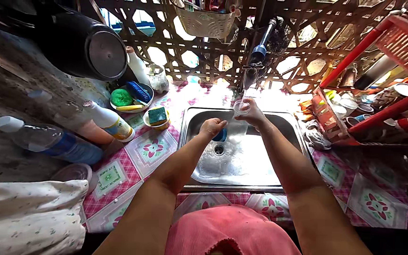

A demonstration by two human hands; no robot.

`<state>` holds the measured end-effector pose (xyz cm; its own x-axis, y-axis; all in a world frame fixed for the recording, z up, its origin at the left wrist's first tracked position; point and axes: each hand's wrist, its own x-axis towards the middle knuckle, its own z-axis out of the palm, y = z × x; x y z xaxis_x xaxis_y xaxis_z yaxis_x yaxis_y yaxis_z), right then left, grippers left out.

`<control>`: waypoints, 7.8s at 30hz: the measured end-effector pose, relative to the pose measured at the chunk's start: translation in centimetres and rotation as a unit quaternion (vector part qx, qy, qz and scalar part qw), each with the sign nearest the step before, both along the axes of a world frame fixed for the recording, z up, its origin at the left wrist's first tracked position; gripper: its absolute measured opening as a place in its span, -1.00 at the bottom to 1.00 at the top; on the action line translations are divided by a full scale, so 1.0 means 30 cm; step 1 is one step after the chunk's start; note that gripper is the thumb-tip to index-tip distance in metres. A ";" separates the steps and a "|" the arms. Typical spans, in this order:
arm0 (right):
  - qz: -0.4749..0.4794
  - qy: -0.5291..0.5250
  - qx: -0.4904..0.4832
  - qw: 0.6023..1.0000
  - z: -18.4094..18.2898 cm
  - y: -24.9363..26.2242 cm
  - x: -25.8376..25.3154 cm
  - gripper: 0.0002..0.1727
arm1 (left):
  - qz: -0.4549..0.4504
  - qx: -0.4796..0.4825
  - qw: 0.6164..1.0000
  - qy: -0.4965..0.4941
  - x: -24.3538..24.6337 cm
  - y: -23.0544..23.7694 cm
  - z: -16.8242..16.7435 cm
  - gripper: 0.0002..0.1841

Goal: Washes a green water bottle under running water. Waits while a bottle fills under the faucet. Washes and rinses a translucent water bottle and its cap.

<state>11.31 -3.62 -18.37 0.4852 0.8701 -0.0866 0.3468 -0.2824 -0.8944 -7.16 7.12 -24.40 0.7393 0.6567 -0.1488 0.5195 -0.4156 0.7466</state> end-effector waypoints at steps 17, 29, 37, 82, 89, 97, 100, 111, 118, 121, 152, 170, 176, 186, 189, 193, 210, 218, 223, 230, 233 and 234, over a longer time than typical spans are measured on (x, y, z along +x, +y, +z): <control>-0.031 -0.444 0.109 0.889 0.436 -0.022 -0.161 -0.31 | -0.076 -0.034 0.997 -0.005 0.220 -0.037 0.135 -0.25; 0.008 -0.443 0.112 0.889 0.473 0.082 -0.101 -0.64 | -0.091 -0.045 0.995 -0.010 0.202 0.004 0.148 -0.23; -0.178 -0.088 0.153 0.968 0.213 0.005 -0.077 -0.59 | -0.071 0.005 0.997 0.028 0.169 0.005 0.189 -0.21; 0.156 0.043 0.054 0.985 0.018 0.029 0.059 0.30 | 0.359 -0.369 0.841 -0.165 -0.339 -0.440 -0.148 -0.53; -0.082 -0.029 0.038 0.995 0.051 0.050 0.063 0.10 | 0.361 -0.363 0.845 -0.154 -0.332 -0.440 -0.150 -0.53; -0.005 -0.011 0.054 0.998 0.085 0.085 -0.003 0.08 | 0.353 -0.370 0.841 -0.176 -0.343 -0.440 -0.157 -0.54; 0.066 -0.005 0.054 0.996 0.049 0.067 -0.008 0.15 | 0.345 -0.367 0.844 -0.187 -0.349 -0.438 -0.174 -0.52; -0.010 -0.159 -0.030 0.987 0.073 -0.031 0.019 -0.03 | 0.354 -0.382 0.831 -0.197 -0.346 -0.432 -0.171 -0.54; 0.001 -0.123 0.003 0.992 0.145 0.055 0.007 -0.01 | 0.355 -0.386 0.823 -0.219 -0.356 -0.435 -0.168 -0.55; 0.144 -0.100 0.040 0.984 0.104 0.065 -0.018 0.13 | 0.361 -0.388 0.818 -0.225 -0.354 -0.435 -0.166 -0.55; 0.406 -0.475 -0.286 0.727 0.033 -0.132 -0.266 -0.09 | -0.061 -0.036 0.997 0.008 -0.154 -0.387 -0.158 -0.72; 0.396 -0.532 -0.329 0.672 0.108 -0.114 -0.302 -0.23 | -0.007 -0.052 0.999 0.004 0.036 -0.397 -0.119 -0.66; 0.298 -0.302 -0.253 0.869 0.082 -0.005 -0.027 0.09 | 0.281 -0.432 0.836 -0.189 -0.015 -0.352 -0.125 -0.54; 0.050 0.050 0.026 0.997 -0.057 0.044 0.013 0.15 | 0.313 -0.326 0.886 -0.102 -0.230 -0.311 -0.158 -0.63; 0.007 0.024 0.057 0.998 -0.027 0.036 -0.021 0.10 | 0.165 -0.131 0.978 0.002 -0.308 -0.311 -0.165 -0.59; -0.010 -0.071 0.045 0.996 0.033 0.028 -0.038 0.07 | 0.049 0.028 0.996 0.068 -0.365 -0.346 -0.162 -0.59; -0.279 0.277 0.198 0.898 -0.129 -0.095 -0.020 -0.37 | 0.035 0.095 0.993 0.064 -0.391 -0.412 -0.184 -0.58; -0.325 0.561 0.122 0.752 -0.304 -0.193 -0.135 -0.25 | 0.047 0.135 0.989 0.031 -0.385 -0.439 -0.188 -0.59; -0.319 0.642 0.117 0.687 -0.306 -0.176 -0.202 -0.29 | 0.050 0.166 0.985 0.011 -0.387 -0.447 -0.204 -0.62; -0.255 0.488 0.269 0.790 -0.195 -0.163 -0.142 -0.38 | 0.054 0.160 0.986 0.008 -0.389 -0.448 -0.200 -0.61; -0.188 0.390 0.273 0.859 -0.170 -0.153 -0.101 -0.21 | 0.050 0.152 0.987 0.019 -0.387 -0.448 -0.195 -0.61; -0.155 0.344 0.265 0.888 -0.172 -0.146 -0.096 -0.12 | 0.048 0.152 0.987 0.019 -0.386 -0.449 -0.195 -0.61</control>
<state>8.42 -8.01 -23.52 0.6990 0.7113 -0.0739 -0.3536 0.2539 -0.9003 -18.74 -6.34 -30.25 0.6690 0.7422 0.0390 0.5932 -0.5649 0.5736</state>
